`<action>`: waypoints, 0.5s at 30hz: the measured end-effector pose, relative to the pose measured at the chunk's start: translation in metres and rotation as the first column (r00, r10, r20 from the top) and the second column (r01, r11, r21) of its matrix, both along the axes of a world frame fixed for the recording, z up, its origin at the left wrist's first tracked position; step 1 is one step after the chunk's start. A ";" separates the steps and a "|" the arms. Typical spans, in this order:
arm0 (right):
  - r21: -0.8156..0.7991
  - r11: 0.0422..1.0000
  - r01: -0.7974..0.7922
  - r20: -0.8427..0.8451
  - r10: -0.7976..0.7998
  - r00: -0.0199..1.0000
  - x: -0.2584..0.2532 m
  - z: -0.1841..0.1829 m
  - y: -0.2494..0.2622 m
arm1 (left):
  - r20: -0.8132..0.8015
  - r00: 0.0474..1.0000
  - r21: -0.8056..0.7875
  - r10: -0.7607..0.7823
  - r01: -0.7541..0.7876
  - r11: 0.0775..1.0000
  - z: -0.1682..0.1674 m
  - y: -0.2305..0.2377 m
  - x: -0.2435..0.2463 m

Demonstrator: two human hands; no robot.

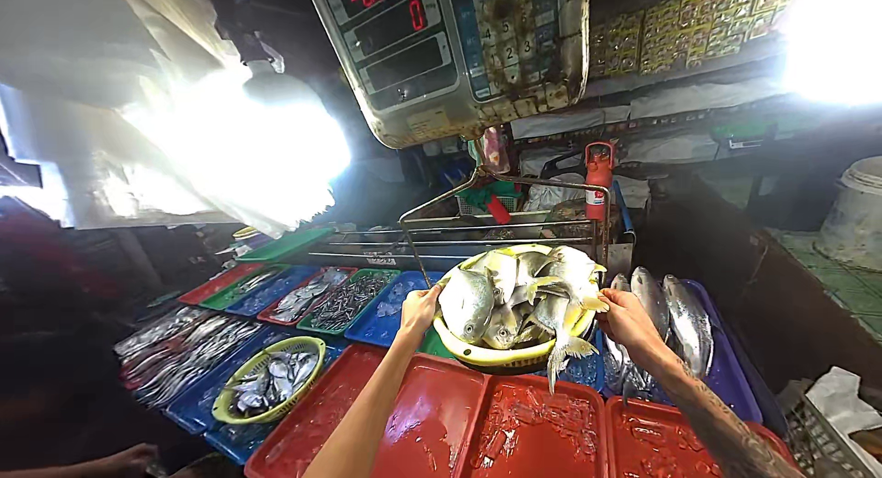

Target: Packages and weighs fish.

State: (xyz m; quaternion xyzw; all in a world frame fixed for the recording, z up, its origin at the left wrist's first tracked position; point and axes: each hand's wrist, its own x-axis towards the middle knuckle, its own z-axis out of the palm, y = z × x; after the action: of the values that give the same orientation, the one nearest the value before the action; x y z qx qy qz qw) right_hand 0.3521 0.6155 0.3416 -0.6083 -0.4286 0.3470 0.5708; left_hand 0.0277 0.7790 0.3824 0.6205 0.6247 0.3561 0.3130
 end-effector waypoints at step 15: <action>0.308 0.934 0.183 0.654 -0.347 0.672 0.061 0.040 -0.055 | -0.565 0.820 0.184 0.086 0.024 0.983 0.031 -0.038 -0.057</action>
State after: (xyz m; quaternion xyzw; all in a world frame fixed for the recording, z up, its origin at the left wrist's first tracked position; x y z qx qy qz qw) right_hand 0.4134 0.5606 0.3817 -0.6837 -0.5538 -0.0450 0.4730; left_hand -0.0294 0.7413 0.4134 0.7143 0.6644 0.2148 0.0476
